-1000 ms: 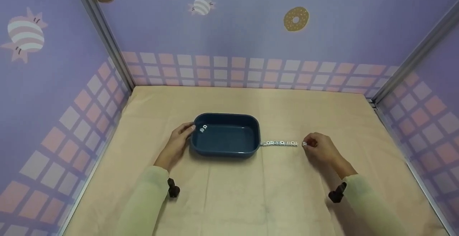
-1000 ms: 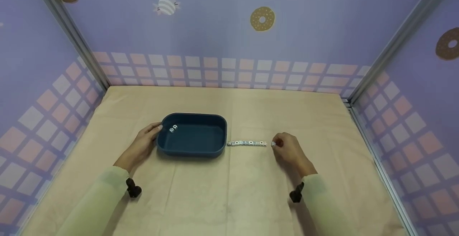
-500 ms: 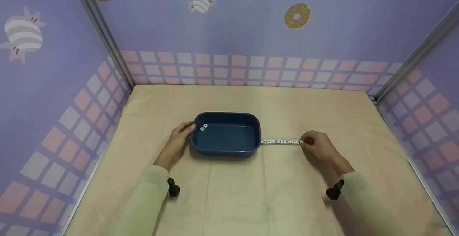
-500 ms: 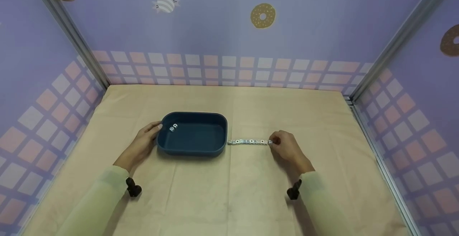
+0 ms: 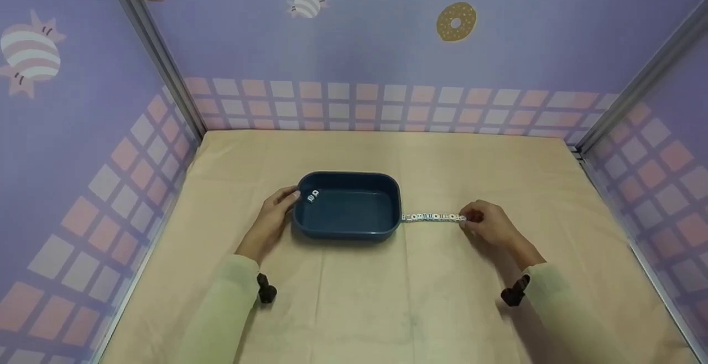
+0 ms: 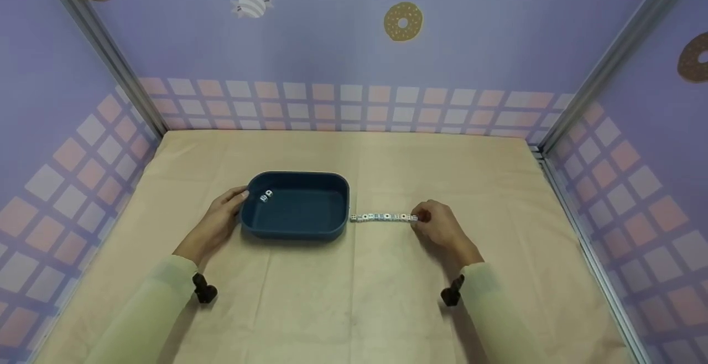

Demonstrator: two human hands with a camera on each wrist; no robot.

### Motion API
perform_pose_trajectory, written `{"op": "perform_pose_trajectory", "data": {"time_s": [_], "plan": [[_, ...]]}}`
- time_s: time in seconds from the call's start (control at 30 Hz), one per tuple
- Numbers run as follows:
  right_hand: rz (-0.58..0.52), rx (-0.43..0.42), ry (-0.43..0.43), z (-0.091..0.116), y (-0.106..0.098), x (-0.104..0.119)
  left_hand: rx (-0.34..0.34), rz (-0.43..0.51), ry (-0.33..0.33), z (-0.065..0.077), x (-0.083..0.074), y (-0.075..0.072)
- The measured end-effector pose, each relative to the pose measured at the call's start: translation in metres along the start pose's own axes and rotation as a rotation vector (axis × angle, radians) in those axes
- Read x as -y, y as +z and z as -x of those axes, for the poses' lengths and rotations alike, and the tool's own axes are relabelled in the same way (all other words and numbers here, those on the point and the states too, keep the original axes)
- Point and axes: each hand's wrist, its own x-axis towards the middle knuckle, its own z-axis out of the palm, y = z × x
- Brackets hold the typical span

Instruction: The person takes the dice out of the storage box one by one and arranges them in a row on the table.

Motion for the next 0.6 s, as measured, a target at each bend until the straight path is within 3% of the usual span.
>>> {"op": "perform_pose_trajectory", "data": {"time_s": [0.6], "plan": [[-0.04,-0.013,0.0,-0.0012,0.0034,-0.0031,-0.017,-0.005,-0.008,0.0005,-0.0014,-0.0002]]}}
